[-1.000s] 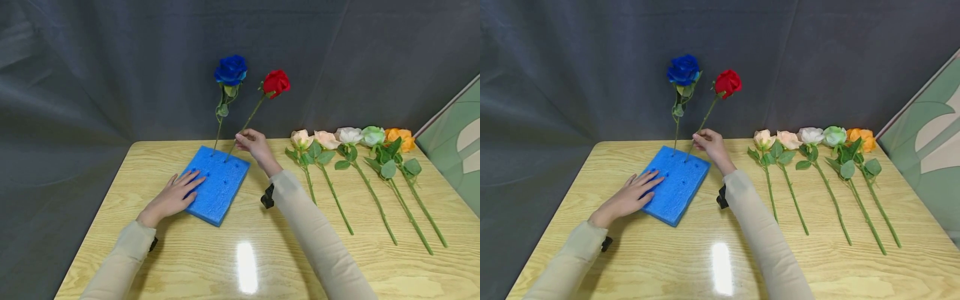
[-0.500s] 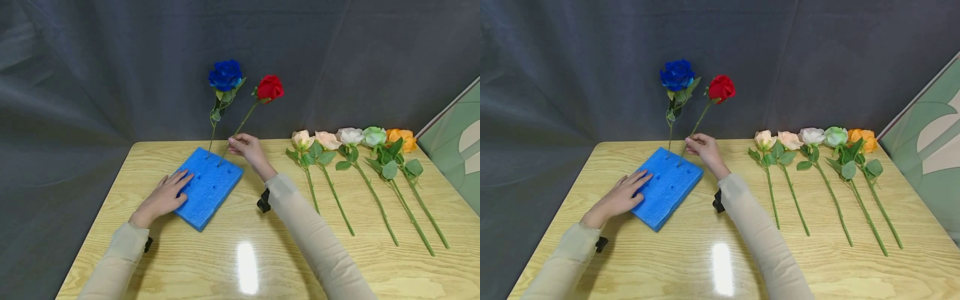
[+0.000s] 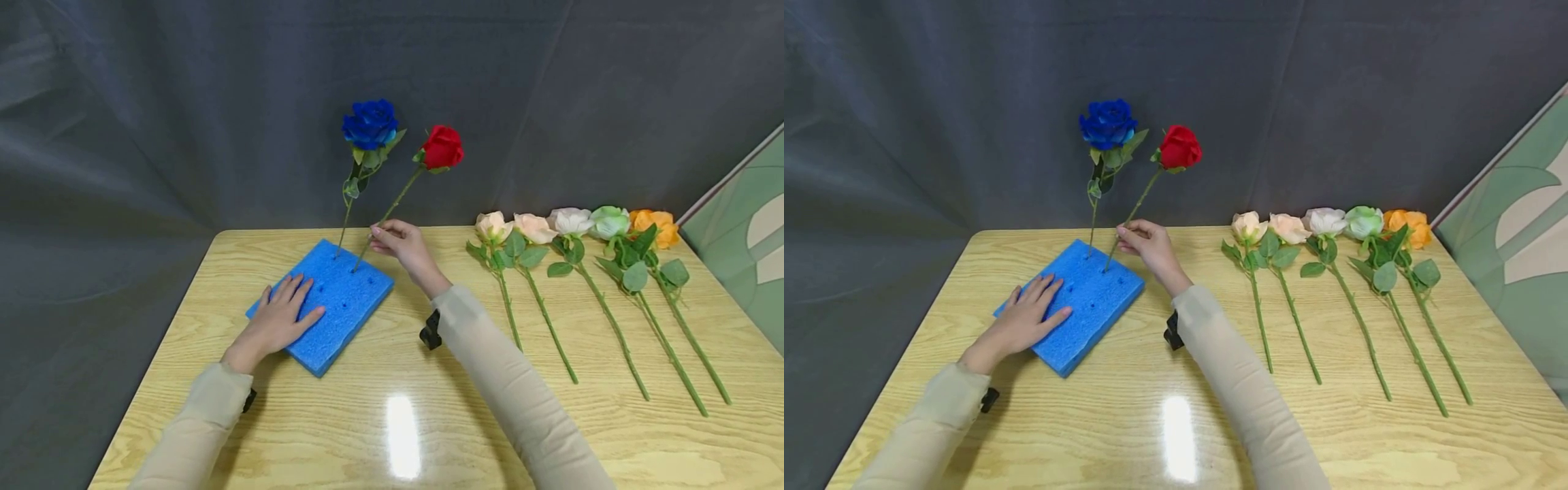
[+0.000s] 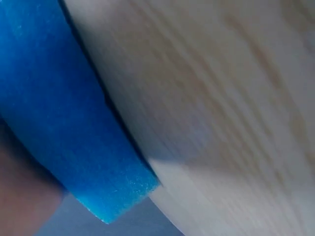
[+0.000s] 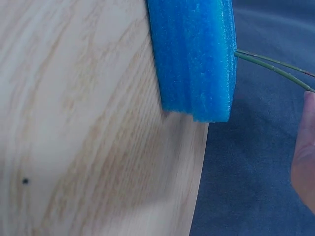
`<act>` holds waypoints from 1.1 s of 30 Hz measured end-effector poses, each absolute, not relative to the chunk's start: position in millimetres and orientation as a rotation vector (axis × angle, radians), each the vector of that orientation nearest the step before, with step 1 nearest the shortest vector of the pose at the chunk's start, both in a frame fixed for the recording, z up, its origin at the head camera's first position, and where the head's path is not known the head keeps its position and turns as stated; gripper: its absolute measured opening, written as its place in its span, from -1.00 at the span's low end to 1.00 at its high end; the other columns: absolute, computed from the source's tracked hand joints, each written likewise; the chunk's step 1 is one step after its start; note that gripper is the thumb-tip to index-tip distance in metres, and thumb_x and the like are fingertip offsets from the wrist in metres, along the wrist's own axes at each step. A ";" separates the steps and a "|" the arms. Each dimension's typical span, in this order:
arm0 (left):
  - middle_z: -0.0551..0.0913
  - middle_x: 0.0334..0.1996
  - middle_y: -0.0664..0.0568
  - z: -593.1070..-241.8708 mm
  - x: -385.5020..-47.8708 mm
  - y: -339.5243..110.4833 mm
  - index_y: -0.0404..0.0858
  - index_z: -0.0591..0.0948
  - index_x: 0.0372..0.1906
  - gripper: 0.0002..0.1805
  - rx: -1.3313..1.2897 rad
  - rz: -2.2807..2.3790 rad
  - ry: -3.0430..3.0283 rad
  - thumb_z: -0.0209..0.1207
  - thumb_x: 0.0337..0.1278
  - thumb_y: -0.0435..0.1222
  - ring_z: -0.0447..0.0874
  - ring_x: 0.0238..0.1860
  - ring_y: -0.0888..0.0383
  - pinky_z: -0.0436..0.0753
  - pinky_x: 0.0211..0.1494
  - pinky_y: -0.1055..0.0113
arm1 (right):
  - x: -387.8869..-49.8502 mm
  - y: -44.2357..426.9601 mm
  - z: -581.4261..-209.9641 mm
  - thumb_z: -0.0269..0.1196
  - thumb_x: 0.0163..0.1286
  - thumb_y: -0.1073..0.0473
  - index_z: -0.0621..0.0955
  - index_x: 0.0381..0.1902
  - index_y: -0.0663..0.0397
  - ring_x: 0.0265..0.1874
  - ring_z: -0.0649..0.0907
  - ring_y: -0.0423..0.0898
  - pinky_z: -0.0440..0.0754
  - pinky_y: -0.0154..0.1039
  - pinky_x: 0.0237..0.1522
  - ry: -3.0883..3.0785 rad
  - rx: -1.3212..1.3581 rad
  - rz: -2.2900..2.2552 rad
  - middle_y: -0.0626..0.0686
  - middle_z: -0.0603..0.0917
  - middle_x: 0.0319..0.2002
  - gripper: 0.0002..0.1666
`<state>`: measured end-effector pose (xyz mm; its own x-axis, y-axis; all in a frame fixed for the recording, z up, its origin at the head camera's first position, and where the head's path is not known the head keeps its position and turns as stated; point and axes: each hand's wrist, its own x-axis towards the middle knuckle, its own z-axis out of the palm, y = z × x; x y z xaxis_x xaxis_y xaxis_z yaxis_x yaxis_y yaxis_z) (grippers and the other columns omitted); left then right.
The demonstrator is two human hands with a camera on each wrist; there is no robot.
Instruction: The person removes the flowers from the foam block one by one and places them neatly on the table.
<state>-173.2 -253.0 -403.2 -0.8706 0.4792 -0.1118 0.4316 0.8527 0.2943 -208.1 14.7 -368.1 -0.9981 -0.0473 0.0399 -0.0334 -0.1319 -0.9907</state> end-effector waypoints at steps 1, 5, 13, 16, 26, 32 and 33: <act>-0.06 0.52 -0.22 -404.0 -173.1 -252.7 -0.24 0.03 0.51 -0.19 0.703 0.383 2.847 -0.15 0.37 0.16 -0.22 0.54 -0.23 -0.19 0.47 -0.31 | -208.4 14.7 -368.3 0.11 0.44 0.25 0.55 -0.02 0.41 -0.36 0.70 -0.28 0.62 -0.05 0.08 2.066 -0.101 -2.355 0.42 0.60 -0.01 -0.70; -0.10 0.53 -0.21 -405.5 -172.7 -253.0 -0.23 -0.01 0.52 -0.15 0.698 0.362 2.845 -0.13 0.35 0.18 -0.27 0.54 -0.22 -0.23 0.47 -0.30 | -209.3 13.7 -369.0 0.11 0.44 0.26 0.55 -0.01 0.43 -0.36 0.70 -0.27 0.63 -0.06 0.07 2.066 -0.116 -2.372 0.45 0.59 0.00 -0.69; -0.12 0.54 -0.20 -405.4 -172.6 -253.5 -0.22 -0.03 0.53 -0.15 0.696 0.354 2.837 -0.13 0.35 0.18 -0.29 0.54 -0.21 -0.25 0.47 -0.30 | -209.0 11.2 -368.3 0.09 0.43 0.33 0.53 0.00 0.52 -0.34 0.70 -0.25 0.67 -0.20 0.00 2.023 -0.102 -2.436 0.40 0.63 -0.05 -0.69; -0.11 0.54 -0.20 -405.6 -172.6 -253.1 -0.21 -0.02 0.53 -0.15 0.694 0.352 2.839 -0.13 0.34 0.18 -0.29 0.54 -0.21 -0.24 0.47 -0.30 | -208.4 11.2 -367.3 0.09 0.43 0.34 0.52 0.00 0.55 -0.34 0.69 -0.27 0.67 -0.22 -0.01 2.019 -0.097 -2.450 0.17 0.69 -0.13 -0.68; -0.12 0.54 -0.19 -406.8 -174.0 -252.3 -0.21 -0.01 0.53 -0.14 0.701 0.357 2.839 -0.12 0.33 0.19 -0.29 0.54 -0.21 -0.25 0.47 -0.30 | -210.5 14.0 -367.1 0.09 0.43 0.31 0.52 0.01 0.55 -0.33 0.69 -0.31 0.68 -0.37 -0.10 2.045 -0.065 -2.449 0.25 0.63 0.04 -0.66; -0.12 0.54 -0.18 -408.4 -173.4 -252.3 -0.21 -0.01 0.53 -0.15 0.699 0.367 2.843 -0.11 0.33 0.18 -0.28 0.54 -0.21 -0.25 0.47 -0.30 | -210.1 14.5 -367.6 0.08 0.44 0.31 0.51 0.01 0.56 -0.28 0.70 -0.30 0.67 -0.30 -0.02 2.035 -0.061 -2.461 0.04 0.67 -0.11 -0.65; -0.12 0.54 -0.18 -408.8 -173.3 -252.4 -0.21 -0.01 0.53 -0.15 0.699 0.368 2.844 -0.11 0.33 0.18 -0.28 0.54 -0.21 -0.25 0.47 -0.30 | -210.1 14.5 -367.9 0.08 0.44 0.31 0.52 0.00 0.54 -0.27 0.70 -0.28 0.66 -0.24 0.03 2.031 -0.059 -2.465 0.01 0.67 -0.13 -0.67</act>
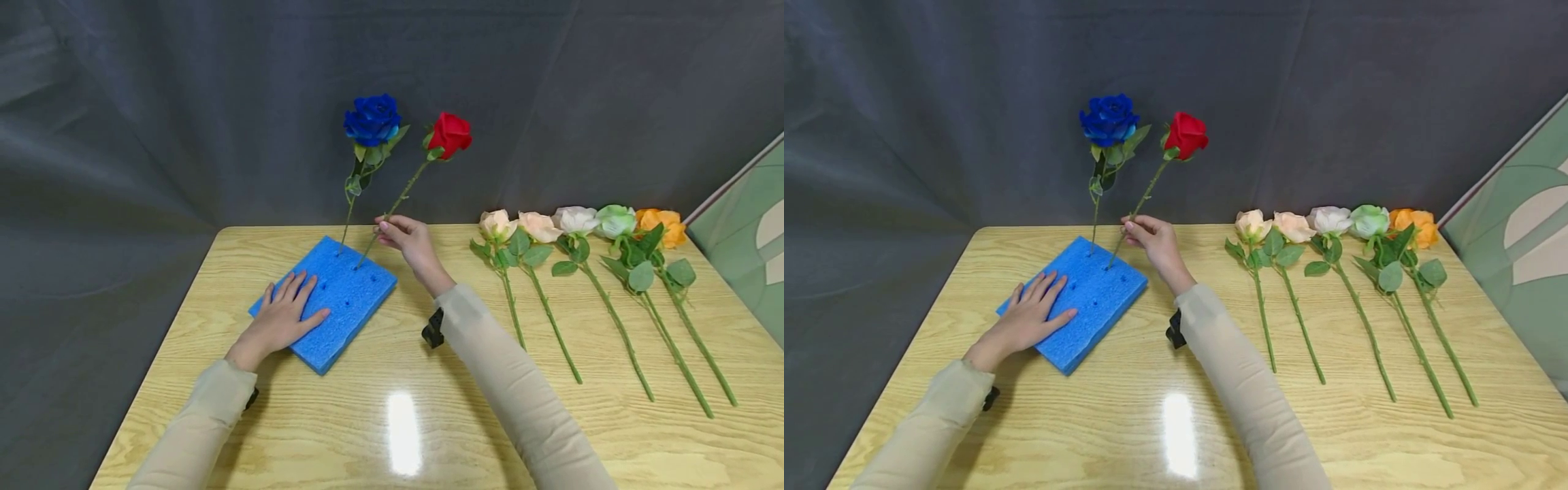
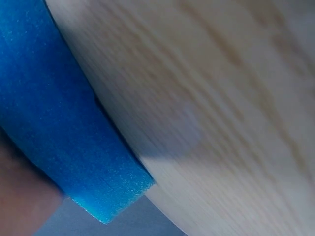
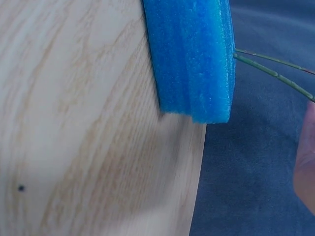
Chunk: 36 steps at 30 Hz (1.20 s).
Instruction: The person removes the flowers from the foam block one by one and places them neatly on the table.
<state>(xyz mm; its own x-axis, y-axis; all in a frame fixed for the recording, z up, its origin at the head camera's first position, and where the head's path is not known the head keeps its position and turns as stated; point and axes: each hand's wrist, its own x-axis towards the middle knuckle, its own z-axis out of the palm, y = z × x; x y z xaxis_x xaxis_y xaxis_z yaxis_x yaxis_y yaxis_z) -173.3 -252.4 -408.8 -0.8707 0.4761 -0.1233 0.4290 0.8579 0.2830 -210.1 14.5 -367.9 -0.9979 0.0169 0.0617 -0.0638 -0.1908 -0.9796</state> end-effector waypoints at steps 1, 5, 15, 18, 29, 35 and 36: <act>-0.12 0.54 -0.18 -409.0 -173.2 -252.4 -0.21 -0.01 0.53 -0.15 0.700 0.372 2.844 -0.10 0.33 0.18 -0.28 0.54 -0.21 -0.25 0.47 -0.30 | -210.1 14.6 -368.0 0.08 0.44 0.31 0.53 0.00 0.52 -0.26 0.71 -0.26 0.64 -0.17 0.07 -1.957 0.052 2.388 -0.01 0.67 -0.15 -0.68; -0.12 0.54 -0.18 -410.0 -172.9 -252.6 -0.20 -0.01 0.53 -0.14 0.703 0.374 2.845 -0.10 0.32 0.19 -0.28 0.54 -0.21 -0.24 0.47 -0.30 | -210.0 15.4 -369.1 0.08 0.44 0.32 0.53 0.03 0.53 -0.21 0.71 -0.17 0.50 0.05 0.20 -1.939 0.041 2.398 -0.07 0.66 -0.20 -0.66; -0.11 0.54 -0.19 -409.0 -172.2 -252.3 -0.21 0.00 0.52 -0.15 0.705 0.389 2.835 -0.09 0.33 0.17 -0.27 0.54 -0.21 -0.24 0.47 -0.30 | -209.2 15.8 -370.9 0.09 0.44 0.29 0.55 0.04 0.48 -0.19 0.71 -0.08 0.63 -0.11 0.08 -1.926 0.028 2.373 -0.14 0.68 -0.32 -0.66; -0.11 0.54 -0.18 -408.5 -172.4 -252.1 -0.21 0.01 0.52 -0.15 0.705 0.388 2.838 -0.09 0.33 0.17 -0.27 0.54 -0.21 -0.24 0.46 -0.31 | -209.7 15.7 -371.7 0.10 0.44 0.27 0.58 -0.01 0.43 -0.23 0.71 -0.12 0.65 -0.13 0.05 -1.919 0.032 2.359 -0.07 0.69 -0.31 -0.69; -0.11 0.54 -0.19 -406.4 -173.6 -251.9 -0.21 0.00 0.52 -0.15 0.699 0.386 2.832 -0.09 0.33 0.17 -0.29 0.54 -0.21 -0.26 0.47 -0.30 | -210.8 15.6 -373.2 0.10 0.43 0.28 0.56 -0.02 0.46 -0.33 0.69 -0.21 0.69 -0.36 -0.15 -1.856 0.044 2.347 -0.13 0.68 -0.37 -0.69; -0.12 0.54 -0.19 -407.0 -173.4 -252.4 -0.21 -0.01 0.53 -0.15 0.698 0.380 2.828 -0.10 0.33 0.17 -0.30 0.54 -0.20 -0.26 0.47 -0.29 | -210.9 17.2 -371.6 0.08 0.45 0.29 0.58 -0.08 0.34 -0.37 0.67 -0.26 0.68 -0.42 -0.22 -1.790 0.039 2.383 -0.08 0.67 -0.35 -0.77; -0.12 0.54 -0.19 -407.2 -173.4 -252.6 -0.21 -0.01 0.53 -0.15 0.699 0.381 2.827 -0.10 0.33 0.17 -0.30 0.54 -0.20 -0.26 0.47 -0.29 | -211.1 18.6 -370.2 0.07 0.45 0.28 0.59 -0.11 0.29 -0.37 0.67 -0.26 0.67 -0.43 -0.22 -1.749 0.033 2.400 -0.08 0.67 -0.36 -0.79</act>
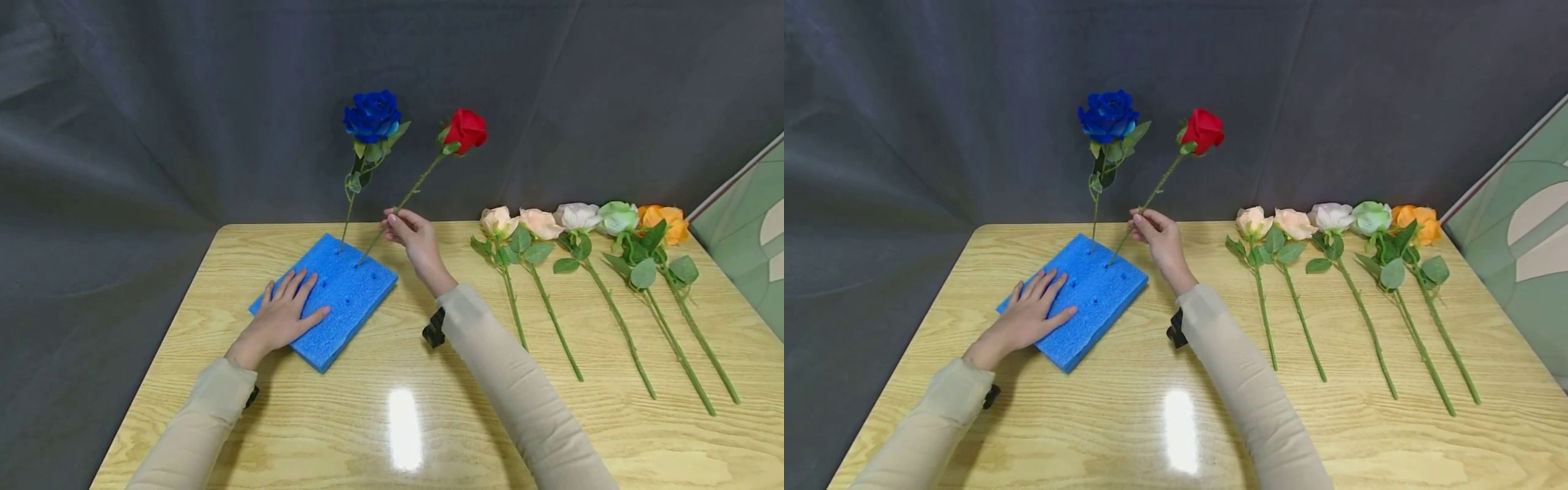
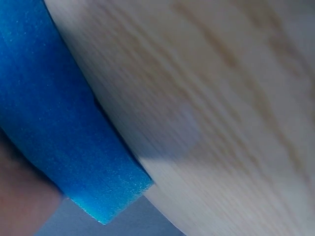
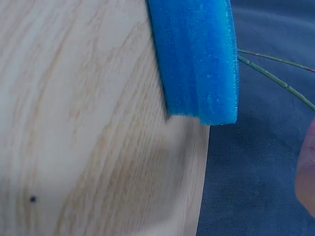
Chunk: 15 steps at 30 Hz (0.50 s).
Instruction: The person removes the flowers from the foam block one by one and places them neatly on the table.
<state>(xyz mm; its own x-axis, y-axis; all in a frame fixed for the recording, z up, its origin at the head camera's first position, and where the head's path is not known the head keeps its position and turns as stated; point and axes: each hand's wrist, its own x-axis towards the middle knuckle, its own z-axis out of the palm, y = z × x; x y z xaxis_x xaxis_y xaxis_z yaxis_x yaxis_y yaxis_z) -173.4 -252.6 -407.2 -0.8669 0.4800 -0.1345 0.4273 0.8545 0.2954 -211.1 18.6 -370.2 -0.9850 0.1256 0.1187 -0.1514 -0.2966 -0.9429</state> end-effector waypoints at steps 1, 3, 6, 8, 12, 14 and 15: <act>-0.12 0.54 -0.19 -407.1 -173.5 -252.8 -0.21 -0.01 0.53 -0.15 0.701 0.381 2.827 -0.10 0.33 0.17 -0.30 0.54 -0.20 -0.26 0.47 -0.29 | -211.9 20.7 -368.7 0.06 0.46 0.28 0.59 -0.13 0.22 -0.37 0.66 -0.26 0.67 -0.43 -0.23 -1.699 0.028 2.415 -0.08 0.67 -0.36 -0.81; -0.12 0.54 -0.19 -407.1 -172.7 -252.8 -0.21 -0.01 0.53 -0.15 0.704 0.388 2.828 -0.10 0.33 0.17 -0.29 0.54 -0.20 -0.26 0.47 -0.29 | -211.8 27.7 -365.1 0.05 0.47 0.25 0.60 -0.16 0.11 -0.39 0.66 -0.26 0.67 -0.45 -0.26 -1.603 0.008 2.436 -0.09 0.66 -0.38 -0.83; -0.11 0.53 -0.19 -407.0 -171.1 -254.3 -0.21 -0.01 0.53 -0.14 0.707 0.394 2.833 -0.10 0.33 0.17 -0.29 0.54 -0.21 -0.26 0.47 -0.29 | -210.4 40.8 -361.3 0.06 0.47 0.23 0.60 -0.15 0.09 -0.41 0.66 -0.25 0.66 -0.46 -0.30 -1.532 -0.025 2.460 -0.07 0.67 -0.39 -0.83; -0.11 0.53 -0.20 -405.6 -171.3 -255.6 -0.22 -0.01 0.53 -0.14 0.708 0.397 2.836 -0.10 0.33 0.17 -0.29 0.54 -0.21 -0.26 0.47 -0.29 | -209.8 48.8 -360.9 0.06 0.47 0.22 0.59 -0.13 0.10 -0.42 0.66 -0.27 0.66 -0.46 -0.30 -1.562 -0.048 2.466 -0.07 0.67 -0.39 -0.83; -0.12 0.53 -0.20 -405.4 -171.9 -255.6 -0.22 -0.02 0.53 -0.14 0.715 0.390 2.836 -0.11 0.34 0.17 -0.29 0.54 -0.21 -0.26 0.47 -0.30 | -206.2 60.2 -364.2 0.06 0.47 0.22 0.59 -0.11 0.13 -0.40 0.67 -0.28 0.67 -0.46 -0.27 -1.625 -0.065 2.472 -0.09 0.68 -0.39 -0.81; -0.11 0.53 -0.21 -406.3 -172.3 -254.7 -0.22 -0.02 0.53 -0.14 0.719 0.390 2.838 -0.11 0.34 0.17 -0.29 0.54 -0.21 -0.26 0.46 -0.30 | -203.9 63.9 -365.0 0.05 0.47 0.22 0.60 -0.15 0.08 -0.39 0.67 -0.28 0.66 -0.47 -0.26 -1.654 -0.063 2.457 -0.10 0.68 -0.39 -0.83; -0.11 0.53 -0.21 -406.8 -172.4 -254.3 -0.22 -0.02 0.53 -0.14 0.719 0.389 2.839 -0.11 0.34 0.17 -0.28 0.54 -0.21 -0.25 0.46 -0.31 | -202.5 65.4 -364.8 0.05 0.48 0.22 0.60 -0.16 0.07 -0.38 0.67 -0.28 0.66 -0.47 -0.26 -1.669 -0.059 2.454 -0.11 0.67 -0.39 -0.83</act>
<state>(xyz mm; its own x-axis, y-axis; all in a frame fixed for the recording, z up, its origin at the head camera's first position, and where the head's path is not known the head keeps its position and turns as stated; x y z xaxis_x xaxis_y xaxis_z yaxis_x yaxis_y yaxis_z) -172.4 -254.3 -406.8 -0.8652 0.4880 -0.1153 0.4390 0.8483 0.2961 -202.5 65.4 -364.8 -0.9841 0.1652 0.0644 -0.1206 -0.3575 -0.9261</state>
